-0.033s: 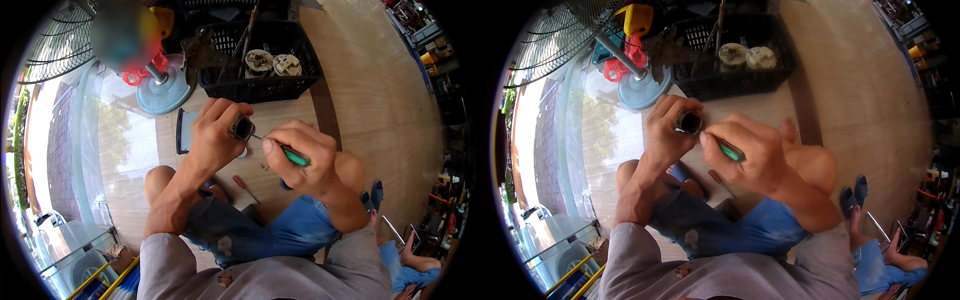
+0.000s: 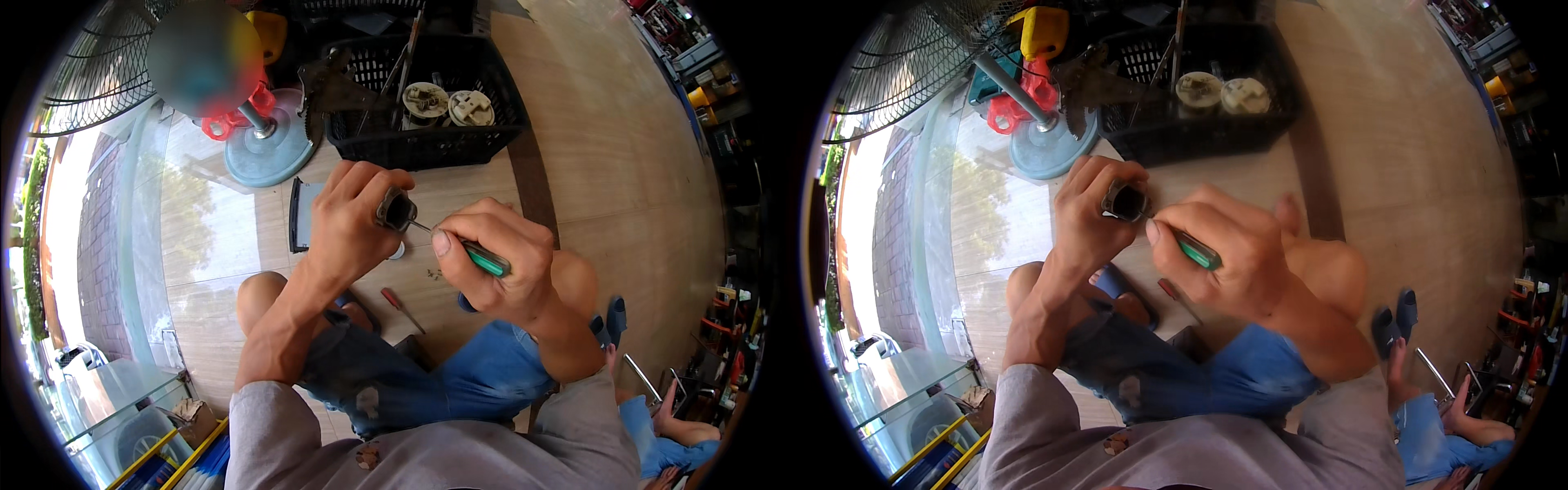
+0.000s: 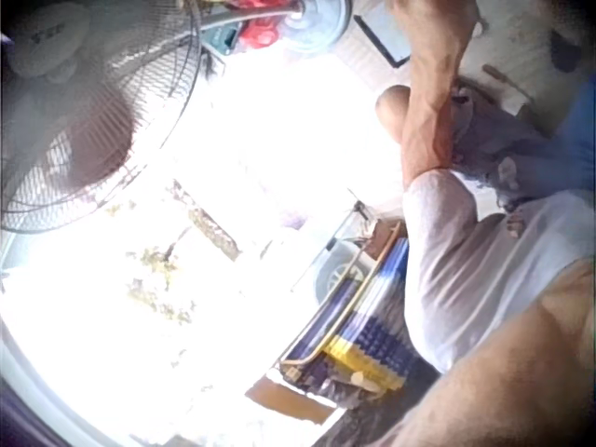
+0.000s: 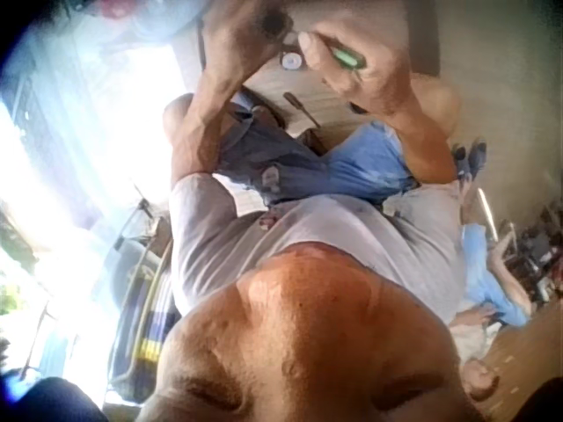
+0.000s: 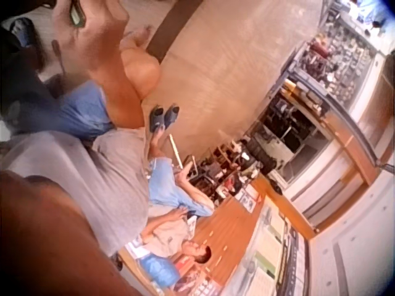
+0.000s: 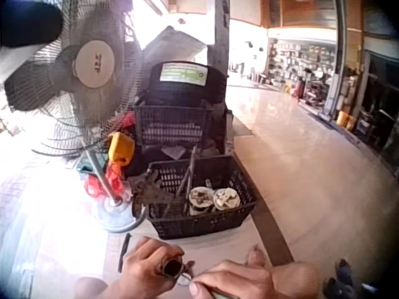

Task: The person disassembles a small electric motor while sitting on the floor, using a screwdriver to pry out internal components and wires from the housing.

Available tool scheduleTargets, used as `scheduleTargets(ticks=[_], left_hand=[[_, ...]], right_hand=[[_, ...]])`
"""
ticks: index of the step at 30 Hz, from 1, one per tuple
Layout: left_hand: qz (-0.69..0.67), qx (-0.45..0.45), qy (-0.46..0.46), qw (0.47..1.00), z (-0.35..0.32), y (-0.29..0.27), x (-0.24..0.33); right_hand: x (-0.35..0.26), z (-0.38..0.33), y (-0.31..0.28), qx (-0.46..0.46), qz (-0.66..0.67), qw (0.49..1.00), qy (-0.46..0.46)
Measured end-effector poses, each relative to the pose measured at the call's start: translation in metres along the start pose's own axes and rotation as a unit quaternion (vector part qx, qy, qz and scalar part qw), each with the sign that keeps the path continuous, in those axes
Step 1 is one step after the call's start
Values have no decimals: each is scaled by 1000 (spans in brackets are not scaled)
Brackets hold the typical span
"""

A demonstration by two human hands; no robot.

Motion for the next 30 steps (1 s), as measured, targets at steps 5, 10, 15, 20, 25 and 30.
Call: scheduleTargets(ticks=[5, 10, 15, 20, 25, 30], left_hand=[[-44, -42, 5, 998, 1, 6, 8], [7, -5, 4, 1000, 2, -2, 4], [-13, -37, 1, 999, -1, 3, 6], [16, -21, 12, 1000, 3, -3, 3], [57, -30, 39, 997, 6, -2, 3], [12, 5, -27, 1000, 9, -11, -4]], right_hand=[[6, 0, 12, -46, -25, 998, 33], [2, -2, 2, -33, -16, 999, 25], [1, 4, 15, -42, -28, 999, 11], [1, 2, -2, -17, 14, 998, 52], [3, 2, 1, -29, -20, 999, 36], [4, 1, -16, 12, 41, 992, 115]])
Point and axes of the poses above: each hand's wrist, its own z-axis towards the middle knuckle, its own y-axis out of the palm, x = y × z, the point moved 4 cm from there along z, towards the middle knuckle, and after that the axes turned 2 degrees about -y, right-handed, at the moved point
